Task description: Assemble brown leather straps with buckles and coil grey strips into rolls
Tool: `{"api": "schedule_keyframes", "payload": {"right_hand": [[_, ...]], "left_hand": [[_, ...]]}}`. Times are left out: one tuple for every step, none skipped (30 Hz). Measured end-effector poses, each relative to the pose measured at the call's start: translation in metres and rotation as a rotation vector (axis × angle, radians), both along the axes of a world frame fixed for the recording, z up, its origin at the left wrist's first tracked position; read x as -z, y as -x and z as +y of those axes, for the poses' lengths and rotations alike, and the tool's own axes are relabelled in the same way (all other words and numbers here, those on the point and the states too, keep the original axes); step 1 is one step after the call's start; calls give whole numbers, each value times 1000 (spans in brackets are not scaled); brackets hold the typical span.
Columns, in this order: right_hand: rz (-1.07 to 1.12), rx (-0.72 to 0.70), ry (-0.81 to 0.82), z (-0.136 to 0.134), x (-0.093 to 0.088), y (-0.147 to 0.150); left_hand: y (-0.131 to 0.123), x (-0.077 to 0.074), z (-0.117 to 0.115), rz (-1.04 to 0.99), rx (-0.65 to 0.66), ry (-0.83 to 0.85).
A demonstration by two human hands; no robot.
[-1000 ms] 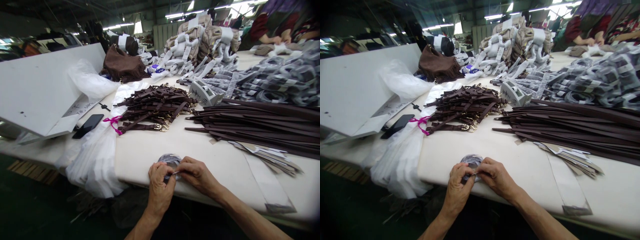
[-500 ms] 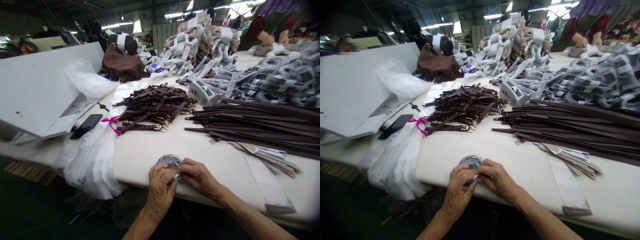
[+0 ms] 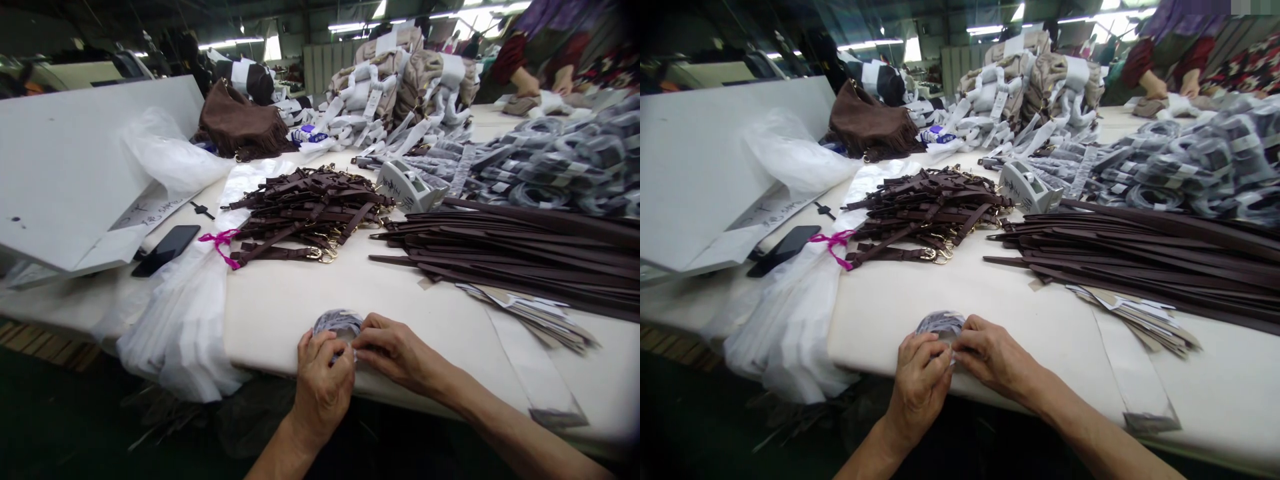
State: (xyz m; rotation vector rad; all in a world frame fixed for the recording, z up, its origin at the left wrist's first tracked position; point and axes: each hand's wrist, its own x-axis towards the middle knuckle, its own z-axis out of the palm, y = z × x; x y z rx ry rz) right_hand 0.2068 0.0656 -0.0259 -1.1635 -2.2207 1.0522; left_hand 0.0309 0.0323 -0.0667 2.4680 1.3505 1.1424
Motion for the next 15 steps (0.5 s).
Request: {"api": "schedule_keyframes", "payload": {"right_hand": [[-5, 2, 14, 1, 0, 1], [-10, 5, 26, 1, 0, 1], [-14, 9, 33, 2, 0, 2], [-17, 12, 37, 2, -1, 2], [-19, 13, 37, 1, -2, 3], [-19, 13, 33, 0, -2, 3], [-21, 14, 27, 0, -3, 3], [-23, 14, 19, -1, -3, 4], [-26, 13, 12, -1, -3, 4], [-26, 12, 8, -1, -3, 3], [-27, 12, 6, -1, -3, 3], [-28, 10, 8, -1, -2, 2], [-26, 7, 12, -1, -1, 2], [-23, 5, 13, 0, 0, 1], [-20, 5, 13, 0, 1, 1]], "left_hand": [[1, 1, 0, 18, 0, -22], [2, 1, 0, 28, 1, -37], [3, 1, 0, 30, 7, -38], [5, 0, 0, 23, 23, -23], [7, -2, 0, 10, 48, 12], [8, -5, 1, -7, 77, 66], [10, -8, 1, -24, 101, 133], [11, -11, 2, -39, 118, 205], [11, -14, 4, -52, 123, 274], [12, -18, 6, -61, 113, 337], [12, -22, 7, -63, 94, 390], [12, -26, 9, -59, 71, 435], [12, -30, 11, -48, 56, 473], [11, -34, 13, -34, 46, 505], [11, -37, 14, -18, 43, 532]]}}
